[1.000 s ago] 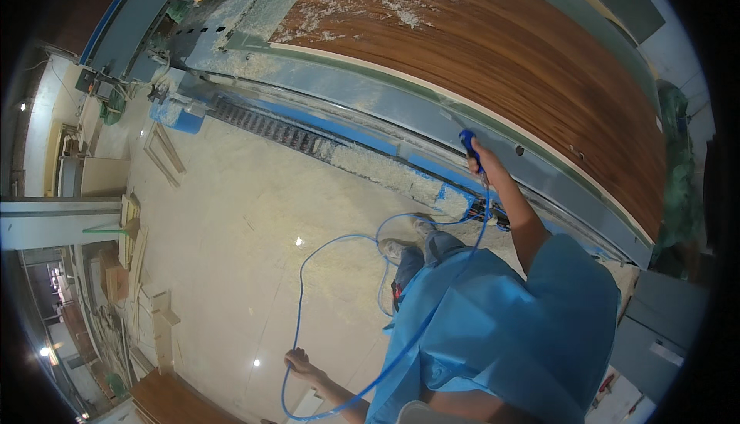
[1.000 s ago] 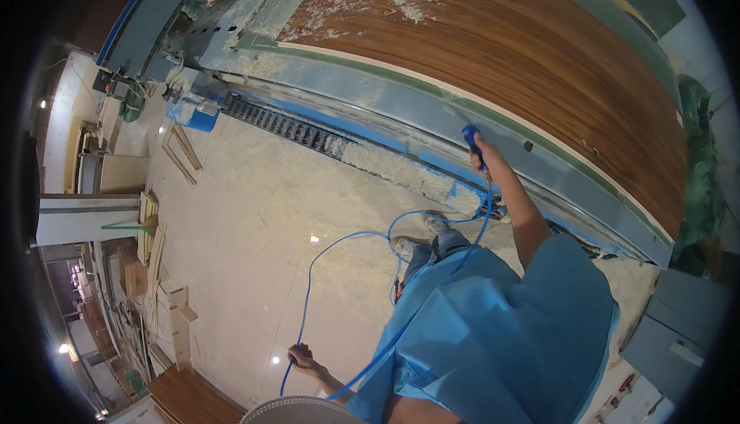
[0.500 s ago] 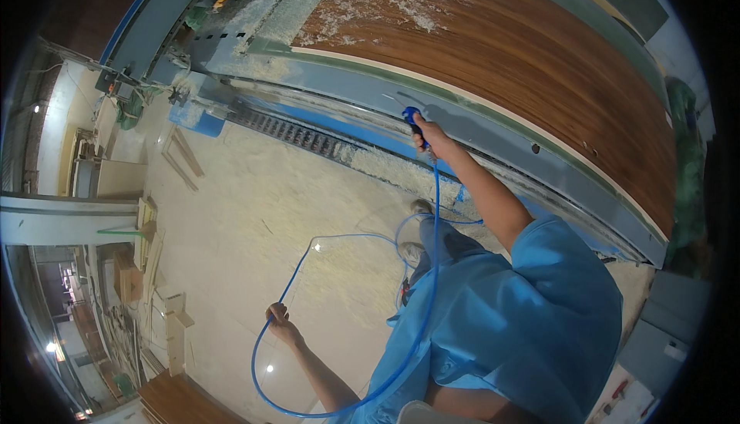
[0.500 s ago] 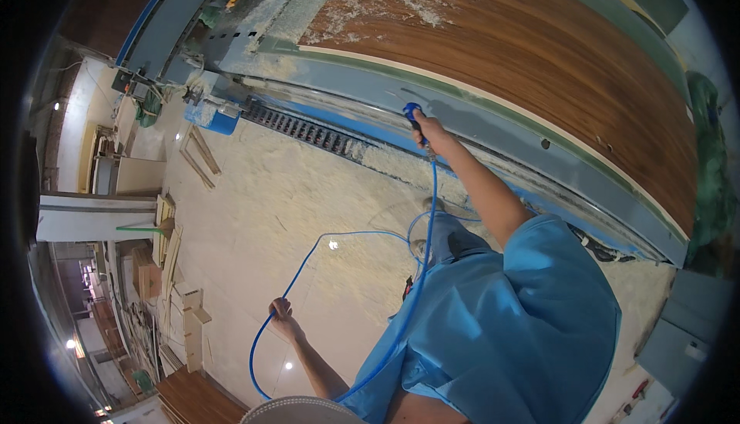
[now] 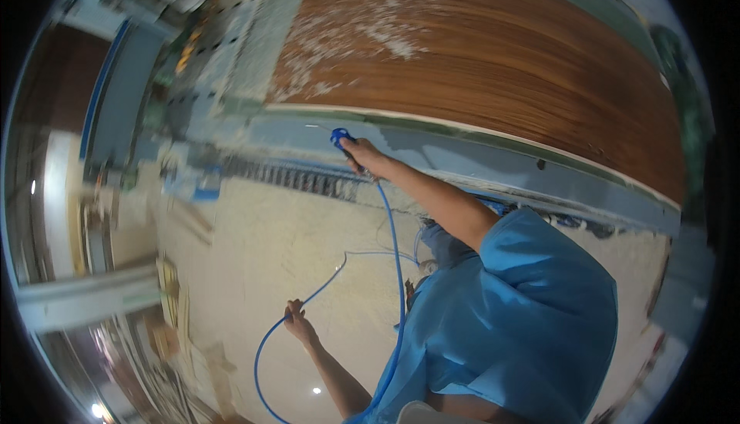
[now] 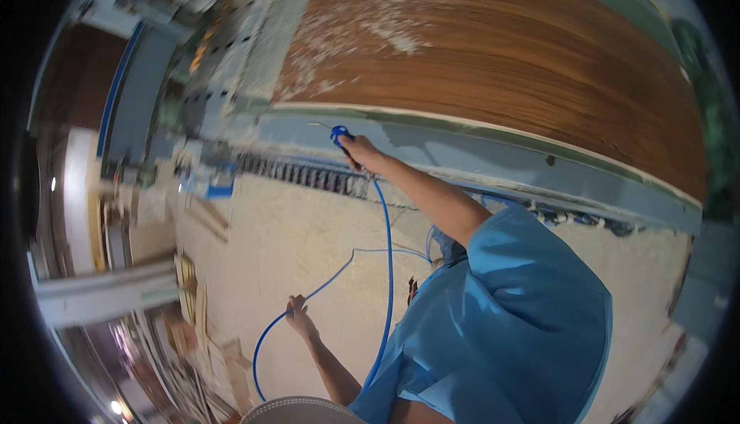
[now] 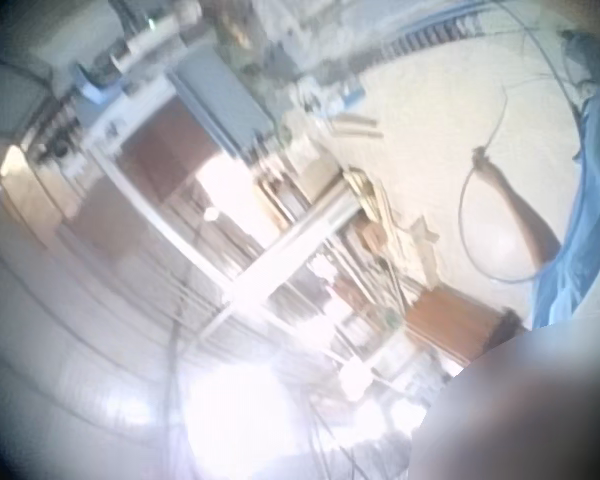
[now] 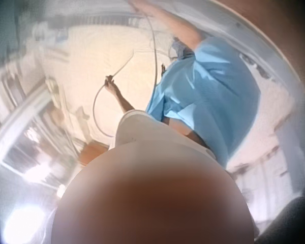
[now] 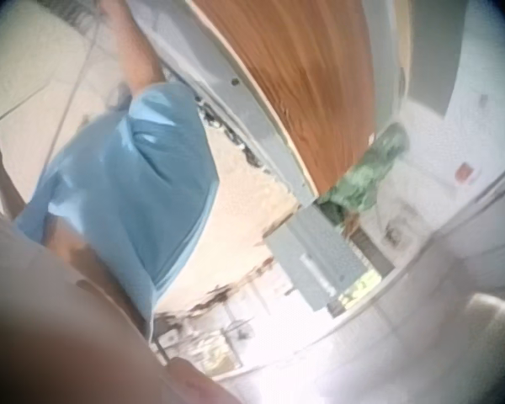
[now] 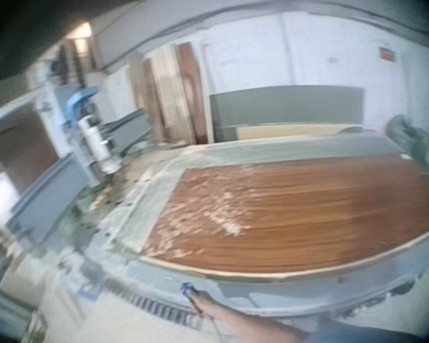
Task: The person measures a large wood panel on a machine bed with a tape measure, then operates a nearby computer console. They use a blue air hose to blow dust off the panel surface and machine bed, then return to the console to write on a notepad. The panel remains on the machine bed throughout.
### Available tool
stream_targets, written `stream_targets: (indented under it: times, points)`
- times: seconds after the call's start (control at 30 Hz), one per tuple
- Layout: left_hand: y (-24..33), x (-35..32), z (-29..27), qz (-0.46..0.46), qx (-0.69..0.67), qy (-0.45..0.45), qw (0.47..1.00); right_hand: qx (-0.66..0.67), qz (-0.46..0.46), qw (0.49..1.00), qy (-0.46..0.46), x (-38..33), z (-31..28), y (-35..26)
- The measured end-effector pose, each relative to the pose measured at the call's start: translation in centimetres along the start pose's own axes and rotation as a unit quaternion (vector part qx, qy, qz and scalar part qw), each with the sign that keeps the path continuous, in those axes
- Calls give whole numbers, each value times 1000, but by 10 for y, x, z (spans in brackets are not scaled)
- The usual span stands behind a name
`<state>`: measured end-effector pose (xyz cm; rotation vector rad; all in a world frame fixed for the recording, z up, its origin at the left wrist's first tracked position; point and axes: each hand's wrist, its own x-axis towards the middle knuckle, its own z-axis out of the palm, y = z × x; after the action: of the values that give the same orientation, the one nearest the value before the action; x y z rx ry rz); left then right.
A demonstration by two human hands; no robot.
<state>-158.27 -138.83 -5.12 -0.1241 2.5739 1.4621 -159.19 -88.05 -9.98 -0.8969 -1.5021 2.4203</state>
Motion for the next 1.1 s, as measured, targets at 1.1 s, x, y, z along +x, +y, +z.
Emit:
stream_targets:
  times: [1.1]
  points:
    - [308, 151, 459, 487, 108, -404, 767, 253, -59, 874, 411, -12, -364, -120]
